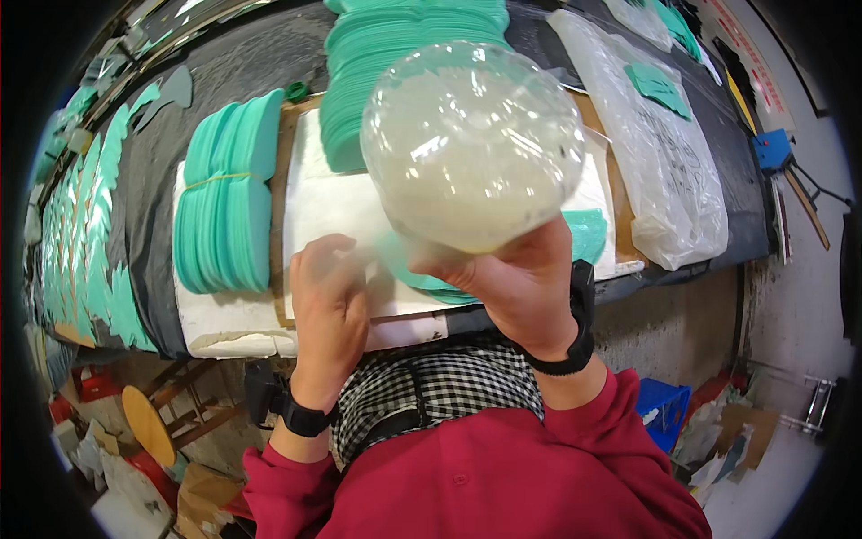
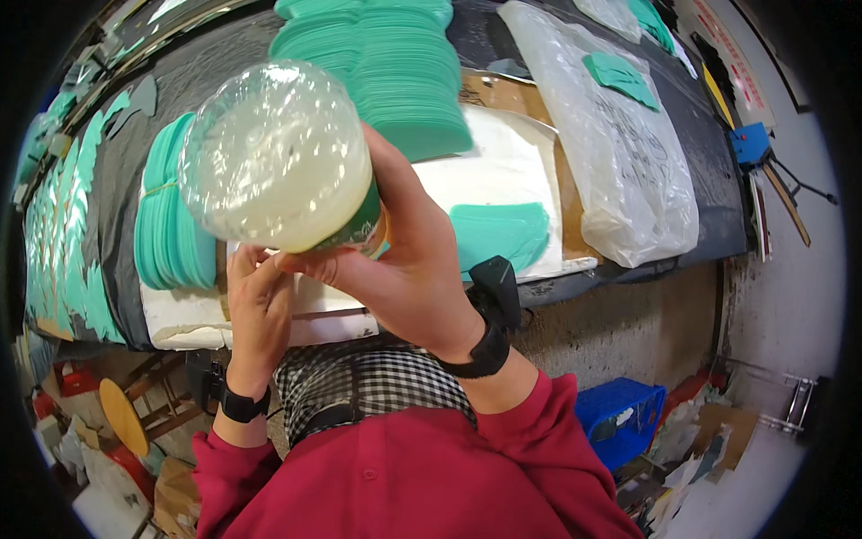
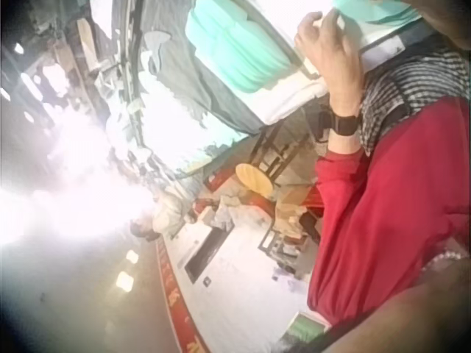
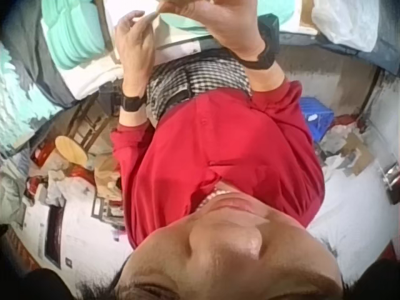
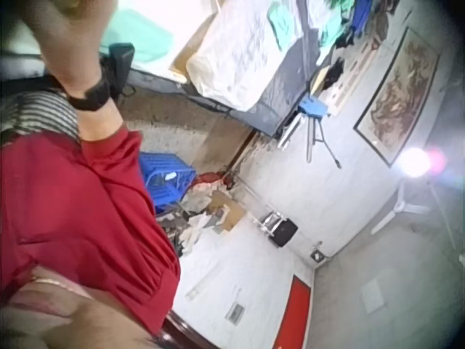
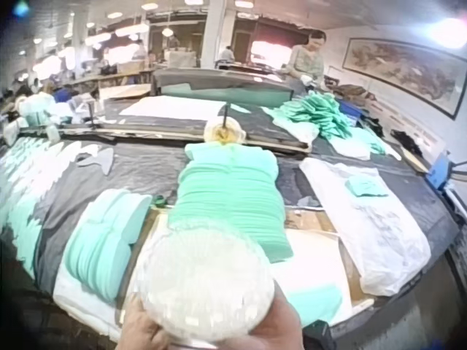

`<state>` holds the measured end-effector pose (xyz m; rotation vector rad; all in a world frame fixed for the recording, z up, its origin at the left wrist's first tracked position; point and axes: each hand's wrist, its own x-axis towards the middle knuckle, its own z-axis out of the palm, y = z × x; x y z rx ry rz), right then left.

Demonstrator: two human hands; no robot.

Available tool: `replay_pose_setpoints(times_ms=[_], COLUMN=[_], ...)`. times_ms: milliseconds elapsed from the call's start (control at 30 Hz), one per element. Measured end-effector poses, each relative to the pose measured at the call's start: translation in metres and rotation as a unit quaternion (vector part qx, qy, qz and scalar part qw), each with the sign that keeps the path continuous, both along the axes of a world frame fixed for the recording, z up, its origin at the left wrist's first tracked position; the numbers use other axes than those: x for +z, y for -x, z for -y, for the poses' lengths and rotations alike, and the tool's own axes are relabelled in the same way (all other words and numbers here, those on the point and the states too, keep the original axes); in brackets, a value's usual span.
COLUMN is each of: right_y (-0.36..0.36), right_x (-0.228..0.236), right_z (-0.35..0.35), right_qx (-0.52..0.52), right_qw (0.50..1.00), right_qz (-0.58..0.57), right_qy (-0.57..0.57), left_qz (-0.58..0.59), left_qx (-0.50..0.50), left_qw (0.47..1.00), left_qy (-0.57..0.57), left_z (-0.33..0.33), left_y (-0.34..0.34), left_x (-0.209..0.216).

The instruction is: Applying liquid adhesive from a bottle to a series of green shoe components on a factory assembly table.

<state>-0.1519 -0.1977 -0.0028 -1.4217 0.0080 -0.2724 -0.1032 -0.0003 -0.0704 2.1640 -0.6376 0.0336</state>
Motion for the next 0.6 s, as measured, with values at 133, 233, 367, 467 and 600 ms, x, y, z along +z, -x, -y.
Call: replay_pose_setpoints(times_ms=[133, 233, 367, 467, 600], right_y=[-0.021, -0.034, -0.042, -0.026, 0.039], right_x=[0.000, -0.005, -0.006, 0.007, 0.005], right_z=[-0.017, -0.031, -0.030, -0.026, 0.036], right_qx=[0.032, 0.058, 0.051, 0.095, 0.025], right_qw=[0.998, 0.992, 0.982, 0.967, 0.940], right_qz=[0.036, 0.041, 0.135, 0.148, 0.060], right_qy=[-0.044, -0.101, 0.122, 0.184, 0.334], left_qz=[-0.033, -0.055, -0.084, -0.169, -0.153], left_qx=[0.050, 0.074, 0.073, 0.142, 0.035], left_qw=[0.998, 0.994, 0.992, 0.955, 0.982], left_qy=[0.027, 0.059, 0.066, 0.199, 0.101], left_z=[-0.016, -0.029, -0.037, -0.045, -0.034], left_y=[-0.002, -0.002, 0.005, 0.017, 0.008], left_x=[0.002, 0.004, 0.003, -0.019, 0.017])
